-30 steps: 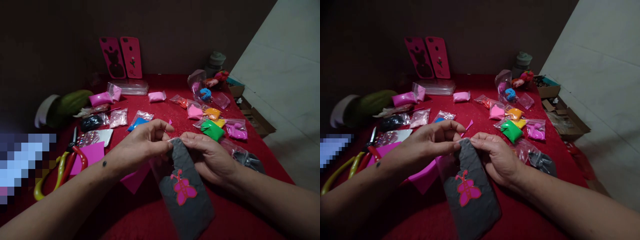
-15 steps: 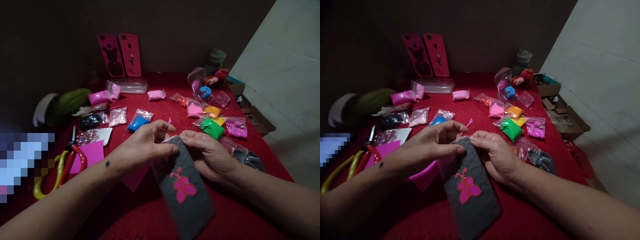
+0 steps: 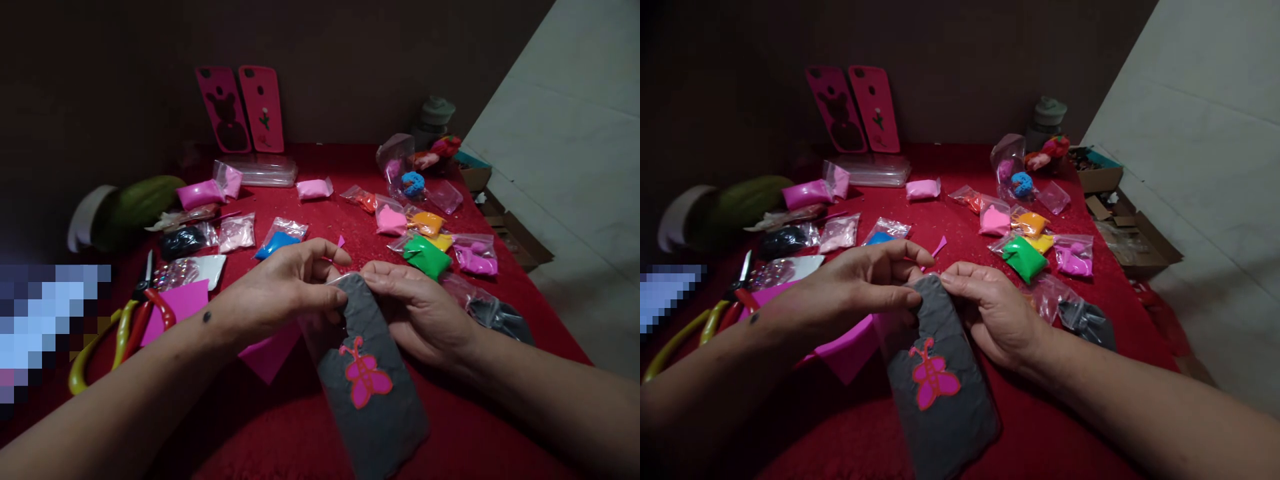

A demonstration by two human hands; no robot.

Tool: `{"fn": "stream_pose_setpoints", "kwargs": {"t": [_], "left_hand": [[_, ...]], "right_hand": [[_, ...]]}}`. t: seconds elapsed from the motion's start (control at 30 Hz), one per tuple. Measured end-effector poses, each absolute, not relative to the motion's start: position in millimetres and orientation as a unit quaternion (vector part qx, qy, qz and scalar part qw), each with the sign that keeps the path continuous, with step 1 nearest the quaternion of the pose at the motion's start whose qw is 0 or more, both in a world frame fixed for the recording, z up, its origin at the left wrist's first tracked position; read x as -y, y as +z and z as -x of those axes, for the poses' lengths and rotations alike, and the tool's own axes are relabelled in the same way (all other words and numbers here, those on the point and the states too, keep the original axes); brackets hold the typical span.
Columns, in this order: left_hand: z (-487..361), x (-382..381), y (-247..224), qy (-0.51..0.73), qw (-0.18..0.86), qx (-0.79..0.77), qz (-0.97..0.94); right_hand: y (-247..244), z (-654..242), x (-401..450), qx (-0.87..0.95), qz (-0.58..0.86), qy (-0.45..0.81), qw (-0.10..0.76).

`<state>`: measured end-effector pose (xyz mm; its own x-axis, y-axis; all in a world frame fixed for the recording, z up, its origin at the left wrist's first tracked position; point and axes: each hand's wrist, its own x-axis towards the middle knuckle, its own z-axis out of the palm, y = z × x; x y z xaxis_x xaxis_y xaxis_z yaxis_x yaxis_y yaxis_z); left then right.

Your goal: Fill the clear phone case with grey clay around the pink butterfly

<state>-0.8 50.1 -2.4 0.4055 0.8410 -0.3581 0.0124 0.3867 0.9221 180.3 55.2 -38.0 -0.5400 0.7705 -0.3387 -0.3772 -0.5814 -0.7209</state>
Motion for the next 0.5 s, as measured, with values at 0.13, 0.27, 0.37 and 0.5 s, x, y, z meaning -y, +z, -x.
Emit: {"fn": "stream_pose_setpoints", "kwargs": {"t": [0.13, 0.27, 0.37, 0.5], "left_hand": [[-0.5, -48.8, 0.2, 0.305, 0.687, -0.46, -0.473], [-1.6, -49.7, 2.4, 0.301, 0.682, -0.466, -0.477], [-2.1, -49.6, 1.7, 0.288, 0.671, -0.471, -0.495], [-6.1, -46.5, -3.6, 0.292, 0.653, -0.472, -0.515]], "right_hand": [[-38.2, -180.9, -55.1, 0.301, 0.341, 0.821, 0.344], [-38.3, -179.9, -56.2, 0.304, 0.349, 0.815, 0.348], [-38.3, -178.8, -57.0, 0.301, 0.339, 0.82, 0.349], [-38.4, -178.9, -56.0, 0.299, 0.324, 0.826, 0.351]]}}
